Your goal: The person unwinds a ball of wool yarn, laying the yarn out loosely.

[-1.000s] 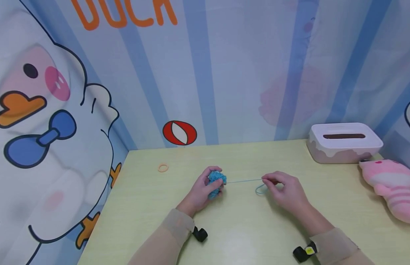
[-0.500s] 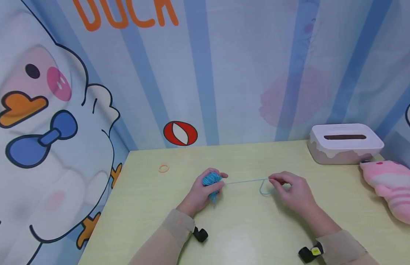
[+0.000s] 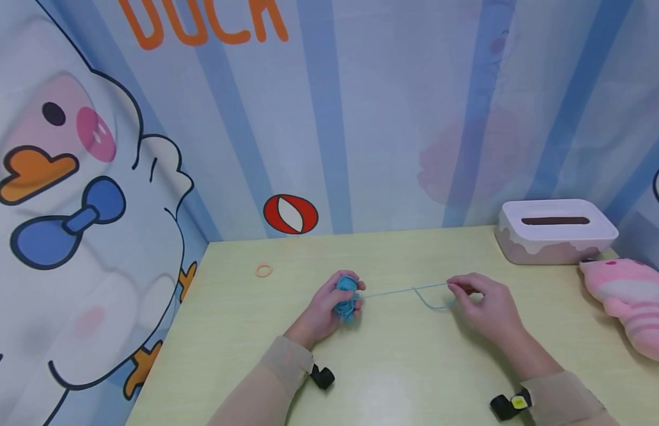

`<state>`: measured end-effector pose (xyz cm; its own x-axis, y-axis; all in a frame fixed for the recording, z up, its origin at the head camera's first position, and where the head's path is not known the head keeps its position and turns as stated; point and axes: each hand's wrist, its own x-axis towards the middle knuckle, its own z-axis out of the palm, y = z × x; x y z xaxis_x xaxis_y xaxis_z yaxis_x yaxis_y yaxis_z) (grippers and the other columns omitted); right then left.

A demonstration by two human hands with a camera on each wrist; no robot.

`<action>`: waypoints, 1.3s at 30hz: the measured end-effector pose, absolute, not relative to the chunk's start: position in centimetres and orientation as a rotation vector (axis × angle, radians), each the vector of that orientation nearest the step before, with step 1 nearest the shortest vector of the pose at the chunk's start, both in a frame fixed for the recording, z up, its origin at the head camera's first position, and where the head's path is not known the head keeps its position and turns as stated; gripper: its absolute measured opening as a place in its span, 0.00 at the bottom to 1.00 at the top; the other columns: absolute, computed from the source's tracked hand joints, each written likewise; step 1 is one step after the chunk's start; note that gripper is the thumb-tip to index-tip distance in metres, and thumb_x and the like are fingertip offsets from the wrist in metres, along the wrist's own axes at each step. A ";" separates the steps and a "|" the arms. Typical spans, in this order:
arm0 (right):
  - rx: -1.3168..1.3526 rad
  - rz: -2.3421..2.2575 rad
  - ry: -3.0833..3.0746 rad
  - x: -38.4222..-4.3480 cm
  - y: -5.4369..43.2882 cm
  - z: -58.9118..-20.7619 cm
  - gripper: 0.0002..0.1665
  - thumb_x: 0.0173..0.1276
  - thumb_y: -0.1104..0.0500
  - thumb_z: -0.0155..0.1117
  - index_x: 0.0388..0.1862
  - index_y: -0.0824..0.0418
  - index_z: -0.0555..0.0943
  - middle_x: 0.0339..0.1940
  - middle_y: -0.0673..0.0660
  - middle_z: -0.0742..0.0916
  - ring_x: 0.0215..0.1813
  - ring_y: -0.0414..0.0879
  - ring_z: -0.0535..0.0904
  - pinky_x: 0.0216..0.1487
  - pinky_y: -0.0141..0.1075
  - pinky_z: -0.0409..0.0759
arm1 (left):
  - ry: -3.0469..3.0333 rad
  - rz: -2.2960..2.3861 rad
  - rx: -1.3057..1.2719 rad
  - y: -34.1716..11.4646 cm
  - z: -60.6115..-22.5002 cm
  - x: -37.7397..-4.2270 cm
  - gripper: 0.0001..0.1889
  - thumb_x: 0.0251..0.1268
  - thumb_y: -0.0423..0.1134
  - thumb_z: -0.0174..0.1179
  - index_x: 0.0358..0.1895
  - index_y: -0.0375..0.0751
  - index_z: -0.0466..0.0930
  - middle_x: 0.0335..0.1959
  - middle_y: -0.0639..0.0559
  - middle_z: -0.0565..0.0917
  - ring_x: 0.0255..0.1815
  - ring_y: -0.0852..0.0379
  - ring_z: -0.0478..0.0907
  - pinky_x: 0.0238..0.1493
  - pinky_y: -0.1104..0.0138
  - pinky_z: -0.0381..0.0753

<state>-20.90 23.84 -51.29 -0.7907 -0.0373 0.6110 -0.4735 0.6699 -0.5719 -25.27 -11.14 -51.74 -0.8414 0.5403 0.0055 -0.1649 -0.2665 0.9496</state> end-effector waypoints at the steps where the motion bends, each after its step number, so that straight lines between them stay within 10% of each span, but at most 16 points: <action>1: 0.386 1.010 -2.317 -20.9 24.0 -51.3 0.11 0.65 0.70 0.80 0.45 0.60 0.93 0.37 0.56 0.95 0.39 0.32 0.86 0.48 0.12 0.76 | 1.547 2.145 0.461 -11.1 -51.7 -25.3 0.16 0.82 0.36 0.51 0.67 0.43 0.67 0.57 0.52 0.79 0.45 0.53 0.77 0.49 0.66 0.85; 8: 0.321 0.992 -2.358 -20.8 25.5 -51.5 0.10 0.68 0.69 0.79 0.47 0.61 0.93 0.39 0.58 0.96 0.41 0.25 0.82 0.47 0.11 0.75 | 1.652 2.129 0.413 -11.2 -51.9 -25.4 0.34 0.85 0.34 0.60 0.84 0.37 0.56 0.60 0.44 0.84 0.55 0.52 0.88 0.60 0.61 0.92; 16: 0.211 0.980 -2.444 -20.5 27.2 -51.4 0.09 0.71 0.65 0.78 0.50 0.62 0.93 0.40 0.59 0.96 0.41 0.19 0.77 0.47 0.11 0.73 | 2.002 2.067 0.290 -11.1 -52.3 -25.6 0.26 0.76 0.42 0.72 0.70 0.45 0.74 0.53 0.49 0.79 0.48 0.51 0.78 0.46 0.64 0.85; 21: 0.131 0.948 -2.541 -20.4 28.0 -50.9 0.11 0.75 0.61 0.75 0.53 0.61 0.92 0.45 0.61 0.95 0.44 0.43 0.89 0.47 0.16 0.77 | 1.856 2.137 0.363 -11.0 -52.3 -25.6 0.22 0.84 0.39 0.61 0.72 0.38 0.67 0.57 0.49 0.82 0.57 0.50 0.78 0.49 0.67 0.80; 25: 0.113 0.932 -2.670 -20.5 28.0 -50.7 0.12 0.78 0.59 0.72 0.56 0.63 0.91 0.52 0.66 0.94 0.54 0.65 0.90 0.56 0.46 0.90 | 1.790 2.143 0.420 -10.9 -52.1 -25.5 0.26 0.87 0.38 0.58 0.77 0.33 0.61 0.59 0.45 0.86 0.62 0.52 0.83 0.57 0.70 0.85; 28: 0.180 0.914 -2.732 -20.5 27.2 -50.6 0.15 0.78 0.62 0.69 0.59 0.64 0.90 0.60 0.70 0.91 0.64 0.72 0.85 0.67 0.68 0.81 | 1.789 2.133 0.418 -10.9 -52.0 -25.4 0.29 0.86 0.39 0.60 0.80 0.35 0.61 0.57 0.43 0.84 0.57 0.53 0.85 0.60 0.67 0.89; 39: 0.592 1.175 -2.593 -19.8 16.6 -50.4 0.22 0.78 0.55 0.74 0.66 0.62 0.85 0.62 0.59 0.93 0.64 0.63 0.90 0.67 0.60 0.86 | 1.852 2.084 0.390 -10.9 -51.8 -25.3 0.30 0.84 0.42 0.64 0.79 0.37 0.65 0.57 0.32 0.81 0.50 0.52 0.86 0.58 0.64 0.92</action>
